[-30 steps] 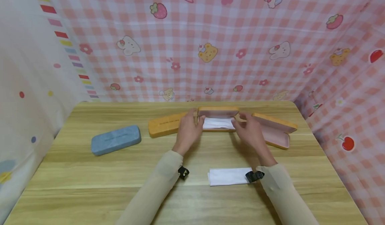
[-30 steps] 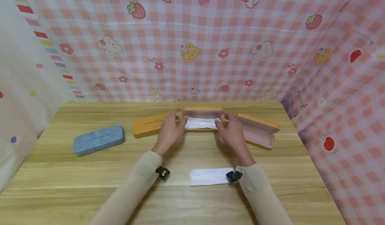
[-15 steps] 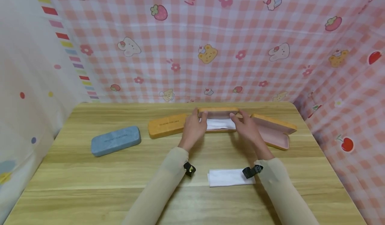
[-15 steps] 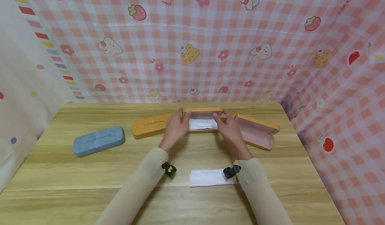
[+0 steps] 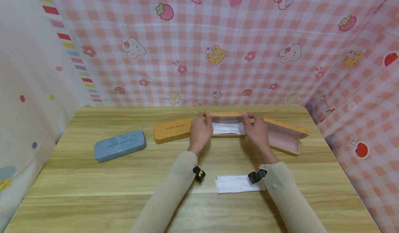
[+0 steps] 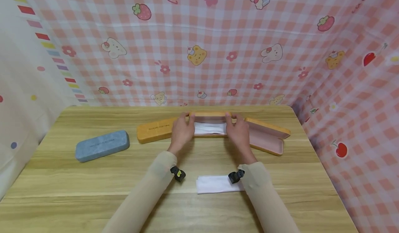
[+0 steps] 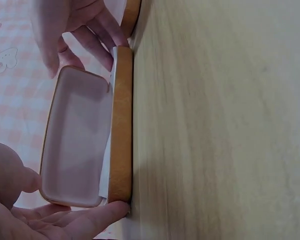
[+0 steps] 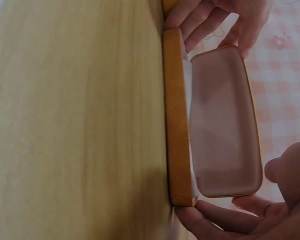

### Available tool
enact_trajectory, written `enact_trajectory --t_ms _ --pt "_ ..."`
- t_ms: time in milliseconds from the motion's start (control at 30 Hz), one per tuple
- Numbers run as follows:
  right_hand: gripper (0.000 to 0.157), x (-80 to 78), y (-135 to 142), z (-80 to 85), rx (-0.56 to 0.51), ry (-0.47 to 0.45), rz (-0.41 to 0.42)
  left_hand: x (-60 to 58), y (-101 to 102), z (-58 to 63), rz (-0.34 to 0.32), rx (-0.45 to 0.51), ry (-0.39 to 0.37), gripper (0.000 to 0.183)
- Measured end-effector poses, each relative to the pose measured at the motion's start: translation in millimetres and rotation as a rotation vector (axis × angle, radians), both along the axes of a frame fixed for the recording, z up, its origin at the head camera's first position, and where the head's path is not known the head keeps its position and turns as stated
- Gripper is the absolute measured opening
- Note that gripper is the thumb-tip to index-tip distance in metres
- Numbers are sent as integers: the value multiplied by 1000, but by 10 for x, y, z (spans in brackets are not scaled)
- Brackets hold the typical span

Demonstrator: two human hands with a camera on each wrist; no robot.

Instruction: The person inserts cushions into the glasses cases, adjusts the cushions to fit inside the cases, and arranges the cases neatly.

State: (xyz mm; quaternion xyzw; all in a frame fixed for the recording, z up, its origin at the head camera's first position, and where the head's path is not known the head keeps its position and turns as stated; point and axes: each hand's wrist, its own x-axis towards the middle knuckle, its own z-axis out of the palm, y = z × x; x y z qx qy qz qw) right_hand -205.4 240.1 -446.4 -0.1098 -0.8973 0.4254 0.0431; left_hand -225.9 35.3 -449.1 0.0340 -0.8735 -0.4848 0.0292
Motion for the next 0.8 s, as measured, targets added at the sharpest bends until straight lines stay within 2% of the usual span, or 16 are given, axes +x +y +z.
enact_trajectory --t_ms 133,400,600,800 --pt "60 5 29 -28 10 34 -12 22 16 -21 8 9 13 47" --pt "51 16 92 -6 -54 15 54 72 8 -12 0 69 11 45" --pt "52 44 104 19 -40 -23 60 97 -7 -14 -18 109 41 42" --pt "43 70 127 -1 -43 -32 83 122 -38 -40 -48 144 28 35"
